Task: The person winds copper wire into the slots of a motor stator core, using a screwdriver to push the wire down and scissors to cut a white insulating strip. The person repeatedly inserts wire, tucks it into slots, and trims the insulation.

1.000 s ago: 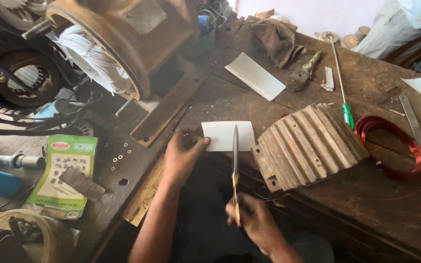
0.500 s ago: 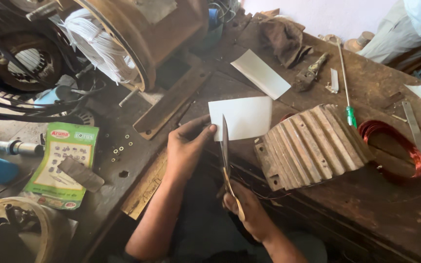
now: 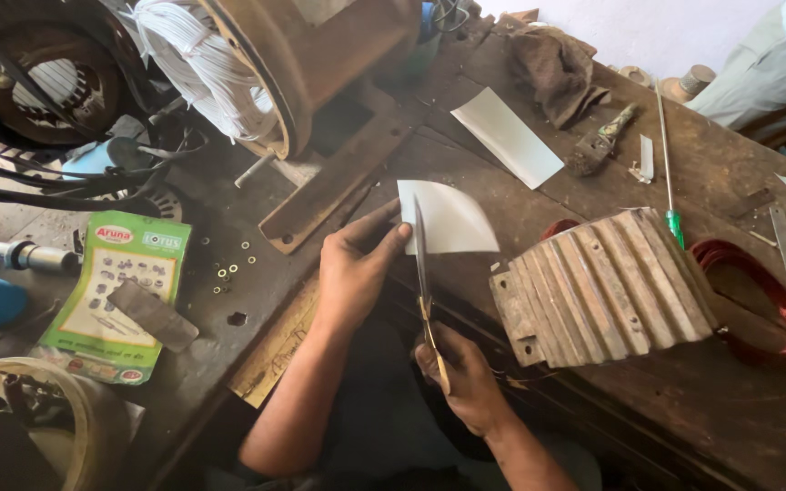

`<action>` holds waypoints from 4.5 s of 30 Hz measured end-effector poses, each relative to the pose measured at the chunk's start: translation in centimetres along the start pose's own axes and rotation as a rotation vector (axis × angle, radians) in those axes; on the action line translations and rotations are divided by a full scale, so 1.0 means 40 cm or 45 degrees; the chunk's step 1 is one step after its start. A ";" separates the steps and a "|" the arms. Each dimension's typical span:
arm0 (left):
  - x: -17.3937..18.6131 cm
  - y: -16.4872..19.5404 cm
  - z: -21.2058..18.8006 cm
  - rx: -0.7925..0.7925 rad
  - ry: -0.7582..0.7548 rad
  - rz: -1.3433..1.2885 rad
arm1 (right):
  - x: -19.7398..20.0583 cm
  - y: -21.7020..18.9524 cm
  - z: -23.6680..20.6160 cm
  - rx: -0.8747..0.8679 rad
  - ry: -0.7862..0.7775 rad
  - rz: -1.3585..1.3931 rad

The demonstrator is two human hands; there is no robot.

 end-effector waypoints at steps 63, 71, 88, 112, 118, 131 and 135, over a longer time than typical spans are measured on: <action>-0.224 0.047 -0.335 -0.740 -0.548 0.458 | 0.130 -0.253 -0.331 0.930 0.803 -1.260; -0.322 0.096 -0.394 -1.117 -0.710 0.527 | 0.160 -0.255 -0.444 0.847 0.983 -1.286; -0.360 0.097 -0.382 -1.371 -0.678 0.761 | 0.208 -0.235 -0.474 0.780 1.065 -1.556; -0.536 -0.024 0.235 -0.751 -1.465 1.194 | 0.340 -0.207 -0.257 0.303 1.271 -1.612; -0.544 -0.068 0.233 -0.584 -1.533 1.050 | 0.337 -0.194 -0.282 0.506 1.332 -1.561; -0.530 -0.111 0.221 -0.224 -1.460 0.707 | 0.346 -0.212 -0.278 0.558 1.369 -1.369; -0.525 -0.091 0.216 -0.322 -1.413 0.762 | 0.356 -0.186 -0.255 0.433 1.276 -1.437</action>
Point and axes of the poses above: each hand's wrist, its own z-axis towards the middle knuckle, its own x-axis out of the back of the hand, y = z × x, the point moved 3 cm from there along z, towards the middle knuckle, and after that the axes turned 8 degrees about x, right-handed, at the moved point
